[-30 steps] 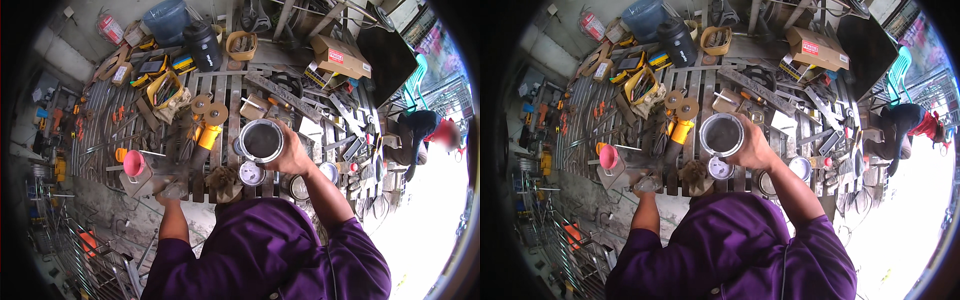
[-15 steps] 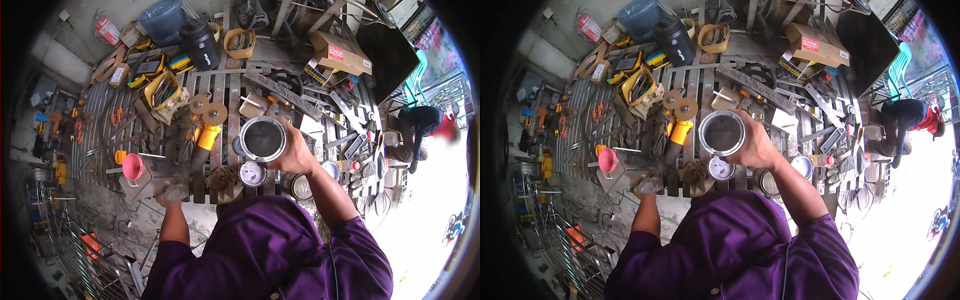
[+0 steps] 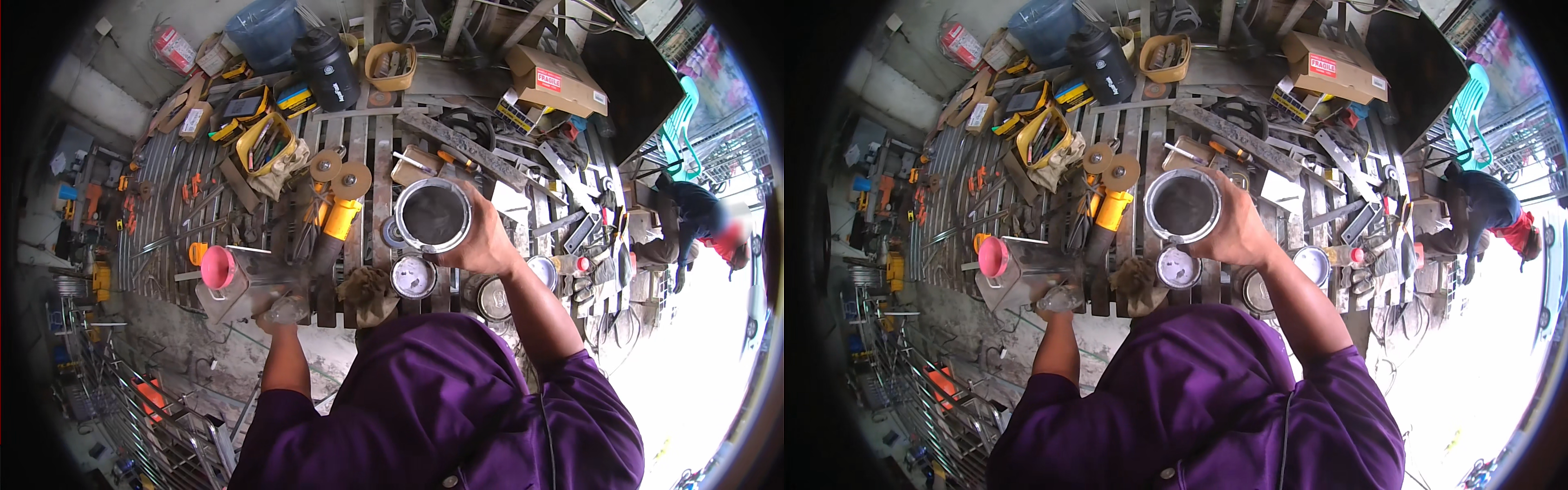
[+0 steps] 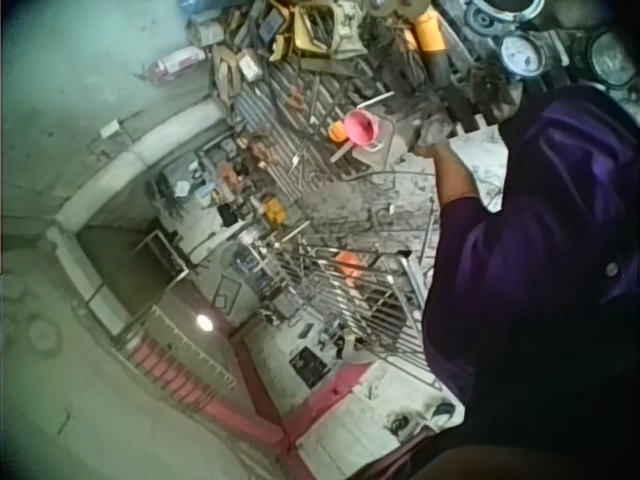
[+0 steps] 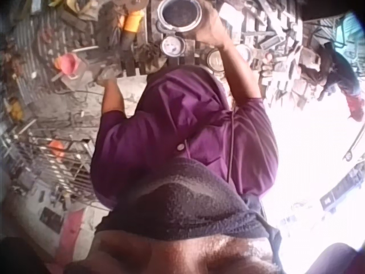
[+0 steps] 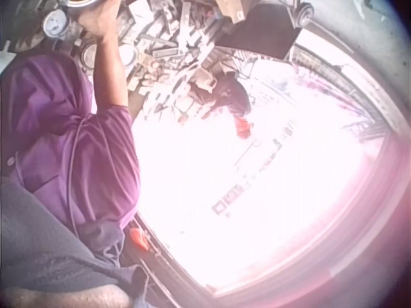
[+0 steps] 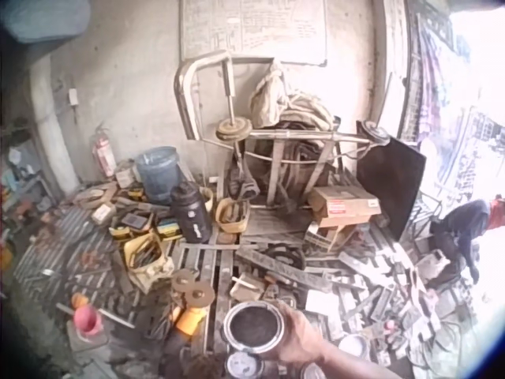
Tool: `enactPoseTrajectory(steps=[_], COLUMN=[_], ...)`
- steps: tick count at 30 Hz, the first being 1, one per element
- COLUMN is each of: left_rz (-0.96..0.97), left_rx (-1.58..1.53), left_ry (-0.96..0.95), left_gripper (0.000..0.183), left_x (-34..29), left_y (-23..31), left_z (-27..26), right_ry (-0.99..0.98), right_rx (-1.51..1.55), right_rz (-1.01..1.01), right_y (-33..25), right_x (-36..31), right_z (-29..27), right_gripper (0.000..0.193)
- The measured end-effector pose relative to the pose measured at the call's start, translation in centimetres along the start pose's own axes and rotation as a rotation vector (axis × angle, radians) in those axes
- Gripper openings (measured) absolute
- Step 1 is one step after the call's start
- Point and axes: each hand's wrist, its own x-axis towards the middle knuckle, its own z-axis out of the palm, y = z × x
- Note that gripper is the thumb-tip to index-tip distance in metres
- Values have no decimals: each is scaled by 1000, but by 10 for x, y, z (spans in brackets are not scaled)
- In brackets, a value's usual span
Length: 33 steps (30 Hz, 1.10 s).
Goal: The person is mixing a clear brownish liquid from a plastic bottle into several paint cans on a metal workbench.
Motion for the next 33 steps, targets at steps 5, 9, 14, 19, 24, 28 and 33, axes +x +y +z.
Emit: enactPoseTrajectory(steps=[5,9,14,19,24,28,33], left_rz=[3,-4,0,7,4,9,12], left_rx=[-4,-6,-21,-27,-31,-34,-34], left_ry=[12,29,47,65,91,107,125], left_gripper=[38,40,42,46,49,52,56], left_x=[-4,-1,1,-1,4,1,5], left_y=[-4,4,6,-2,9,8,5], left_z=[-7,-2,-1,-10,-1,-7,-4], right_ry=[-71,71,5,-64,56,-84,-49], right_rx=[-21,4,-52,-53,-34,-19,-44], right_rz=[10,-12,-18,-23,-48,62,-29], right_y=[4,10,5,7,10,10,13], right_x=[0,-1,1,0,2,-2,-2], right_z=[-13,2,-7,-14,1,-18,-11], right_gripper=[100,101,102,103,101,102,102])
